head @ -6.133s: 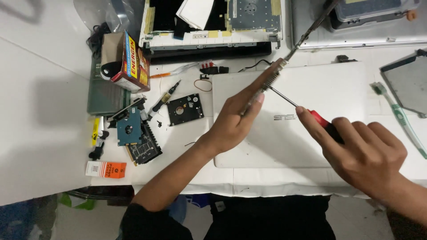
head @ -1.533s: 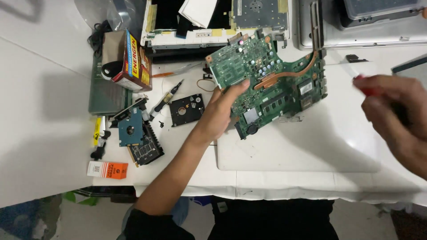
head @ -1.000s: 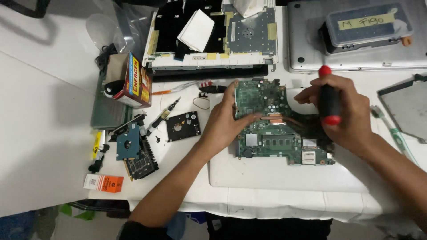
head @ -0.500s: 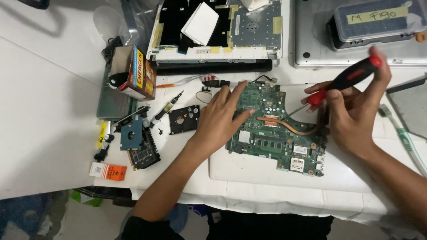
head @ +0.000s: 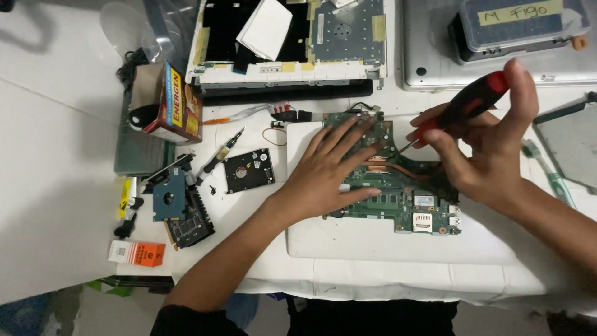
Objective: Unscrewing components from a laptop motherboard and cleaning it with a brush
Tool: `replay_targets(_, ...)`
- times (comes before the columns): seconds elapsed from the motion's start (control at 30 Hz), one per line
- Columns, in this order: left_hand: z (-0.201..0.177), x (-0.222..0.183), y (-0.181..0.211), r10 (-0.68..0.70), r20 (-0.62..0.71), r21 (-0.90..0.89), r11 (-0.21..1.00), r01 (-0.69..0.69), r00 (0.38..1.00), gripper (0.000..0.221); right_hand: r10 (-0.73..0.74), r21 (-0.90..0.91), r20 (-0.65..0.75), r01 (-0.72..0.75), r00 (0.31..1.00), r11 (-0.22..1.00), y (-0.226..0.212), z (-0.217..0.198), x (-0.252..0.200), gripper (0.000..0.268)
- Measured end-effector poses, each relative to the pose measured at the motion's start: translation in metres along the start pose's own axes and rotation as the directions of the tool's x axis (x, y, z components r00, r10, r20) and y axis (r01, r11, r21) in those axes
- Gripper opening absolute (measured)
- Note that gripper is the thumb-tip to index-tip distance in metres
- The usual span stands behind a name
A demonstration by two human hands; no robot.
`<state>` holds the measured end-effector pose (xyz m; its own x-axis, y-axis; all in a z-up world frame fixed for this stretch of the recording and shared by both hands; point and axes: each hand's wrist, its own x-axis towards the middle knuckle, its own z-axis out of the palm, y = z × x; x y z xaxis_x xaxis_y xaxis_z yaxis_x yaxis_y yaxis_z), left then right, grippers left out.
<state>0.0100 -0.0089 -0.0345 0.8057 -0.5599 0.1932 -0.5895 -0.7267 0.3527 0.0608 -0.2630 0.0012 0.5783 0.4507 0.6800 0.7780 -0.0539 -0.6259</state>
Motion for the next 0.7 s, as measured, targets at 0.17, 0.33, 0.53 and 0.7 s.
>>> replay_targets(0.17,0.003,-0.001,-0.006,0.008,0.007,0.015,1.0,-0.008,1.0,0.072,-0.025,-0.057,-0.151,0.016,0.988,0.998,0.006,0.018,-0.016,0.088)
replay_targets(0.33,0.002,0.0,-0.006,0.006,0.028,0.001,1.0,-0.006,1.0,0.071,0.007,0.029,-0.105,-0.004,0.994,1.0,-0.001,0.02,-0.007,0.085)
replay_targets(0.53,0.007,-0.003,-0.008,0.01,0.017,0.052,0.999,-0.011,1.0,0.075,-0.044,-0.346,-0.312,-0.07,0.949,0.936,0.033,0.013,-0.048,0.085)
replay_targets(0.7,0.004,-0.003,-0.009,0.02,0.014,0.064,0.998,-0.021,1.0,0.077,-0.03,-0.134,-0.153,0.009,0.988,0.991,-0.008,0.023,-0.003,0.086)
